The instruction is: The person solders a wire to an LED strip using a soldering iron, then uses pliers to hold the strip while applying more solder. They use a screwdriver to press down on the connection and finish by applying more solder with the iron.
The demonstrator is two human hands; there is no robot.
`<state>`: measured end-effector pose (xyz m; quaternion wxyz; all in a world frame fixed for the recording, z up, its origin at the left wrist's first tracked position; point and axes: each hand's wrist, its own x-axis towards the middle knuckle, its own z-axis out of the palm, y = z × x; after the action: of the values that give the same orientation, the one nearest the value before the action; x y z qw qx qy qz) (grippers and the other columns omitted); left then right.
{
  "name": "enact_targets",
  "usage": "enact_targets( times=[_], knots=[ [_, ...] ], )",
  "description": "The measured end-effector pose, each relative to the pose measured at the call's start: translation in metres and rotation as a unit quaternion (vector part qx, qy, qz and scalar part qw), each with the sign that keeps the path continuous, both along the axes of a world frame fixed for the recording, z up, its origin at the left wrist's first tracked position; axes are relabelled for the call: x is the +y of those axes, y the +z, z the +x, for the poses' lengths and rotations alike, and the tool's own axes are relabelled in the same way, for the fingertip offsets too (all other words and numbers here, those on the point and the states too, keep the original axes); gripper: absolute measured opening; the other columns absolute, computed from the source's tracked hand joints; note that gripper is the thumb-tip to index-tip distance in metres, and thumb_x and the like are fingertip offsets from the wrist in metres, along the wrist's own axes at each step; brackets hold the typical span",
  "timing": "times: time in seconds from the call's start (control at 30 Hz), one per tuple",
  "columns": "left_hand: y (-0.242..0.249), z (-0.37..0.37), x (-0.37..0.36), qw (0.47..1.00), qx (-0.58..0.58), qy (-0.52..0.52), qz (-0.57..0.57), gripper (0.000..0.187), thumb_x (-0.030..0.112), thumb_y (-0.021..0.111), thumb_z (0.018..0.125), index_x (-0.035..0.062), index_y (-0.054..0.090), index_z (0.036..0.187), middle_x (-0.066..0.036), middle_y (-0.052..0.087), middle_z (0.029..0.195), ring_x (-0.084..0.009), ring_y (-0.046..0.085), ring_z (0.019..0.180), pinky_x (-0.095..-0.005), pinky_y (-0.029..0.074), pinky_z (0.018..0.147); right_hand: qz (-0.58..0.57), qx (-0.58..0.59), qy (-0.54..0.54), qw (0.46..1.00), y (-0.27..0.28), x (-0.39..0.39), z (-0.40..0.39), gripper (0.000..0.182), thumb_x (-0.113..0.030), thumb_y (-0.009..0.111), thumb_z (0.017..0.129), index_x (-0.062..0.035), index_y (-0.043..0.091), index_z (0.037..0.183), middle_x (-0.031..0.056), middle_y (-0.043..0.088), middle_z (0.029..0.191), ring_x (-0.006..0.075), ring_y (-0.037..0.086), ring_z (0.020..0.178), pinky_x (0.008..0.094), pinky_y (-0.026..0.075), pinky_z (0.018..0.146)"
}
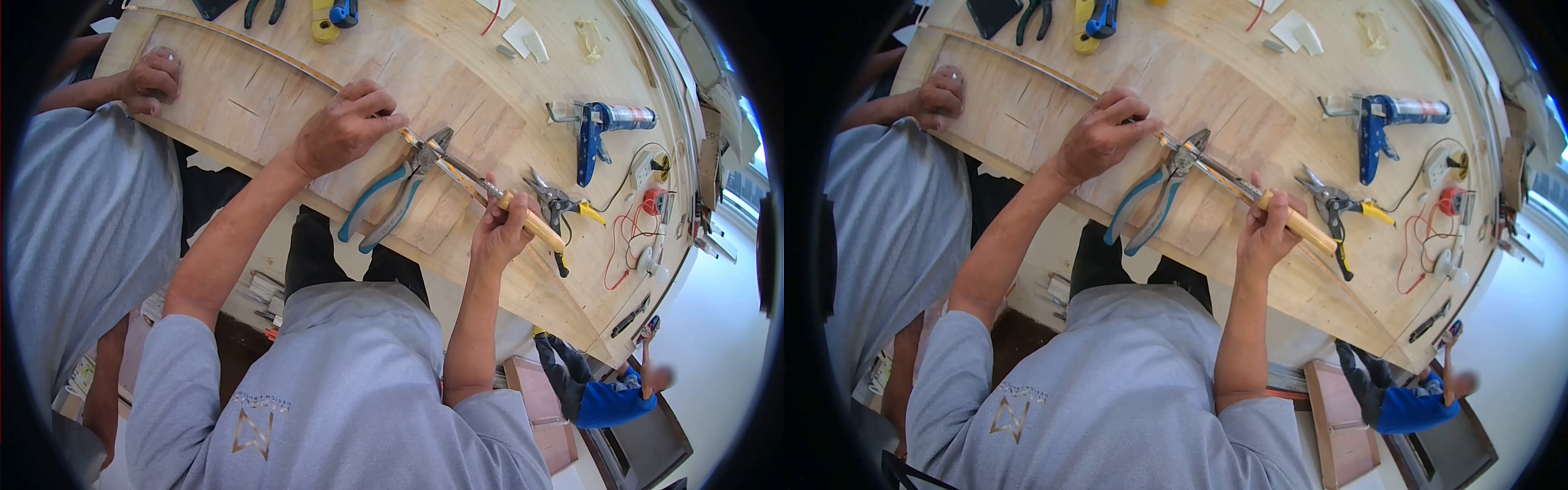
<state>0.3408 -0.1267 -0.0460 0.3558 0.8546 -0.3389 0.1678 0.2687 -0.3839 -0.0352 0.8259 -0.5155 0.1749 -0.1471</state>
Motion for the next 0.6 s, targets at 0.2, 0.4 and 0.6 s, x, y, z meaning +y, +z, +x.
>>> enact_targets(
  times=[0.2, 0.4, 0.6],
  knots=[
    [-0.0016, 0.0000, -0.0001, 1.000, -0.001, 0.001, -0.001, 0.028, -0.003, 0.064, 0.067, 0.0031, 0.066, 0.094, -0.006, 0.053, 0.086, -0.0246, 0.053, 0.088, -0.0330, 0.047, 0.077, -0.006, 0.002, 0.001, 1.000, 0.0006, 0.0002, 0.0001, 0.012, -0.010, 0.057, 0.090, -0.0048, 0.050, 0.081, 0.0031, 0.044, 0.059, 0.0100, 0.042, 0.048, 0.0548, 0.044, 0.096],
    [-0.0014, -0.0003, 0.0001, 1.000, 0.001, 0.002, 0.000, 0.028, -0.003, 0.063, 0.067, 0.0035, 0.066, 0.094, -0.006, 0.052, 0.085, -0.0245, 0.053, 0.088, -0.0328, 0.047, 0.077, -0.008, 0.006, -0.002, 1.000, 0.0008, 0.0003, 0.0001, 0.013, -0.010, 0.057, 0.090, -0.0051, 0.049, 0.080, 0.0029, 0.044, 0.058, 0.0099, 0.042, 0.048, 0.0547, 0.045, 0.096],
    [-0.0017, -0.0003, 0.0005, 1.000, 0.004, 0.000, 0.000, 0.028, -0.003, 0.063, 0.067, 0.0036, 0.066, 0.094, -0.006, 0.052, 0.085, -0.0245, 0.052, 0.088, -0.0327, 0.047, 0.077, -0.007, 0.009, -0.004, 1.000, 0.0009, 0.0003, 0.0000, 0.013, -0.010, 0.056, 0.090, -0.0049, 0.049, 0.080, 0.0026, 0.044, 0.059, 0.0096, 0.041, 0.048, 0.0544, 0.045, 0.096]
  ],
)
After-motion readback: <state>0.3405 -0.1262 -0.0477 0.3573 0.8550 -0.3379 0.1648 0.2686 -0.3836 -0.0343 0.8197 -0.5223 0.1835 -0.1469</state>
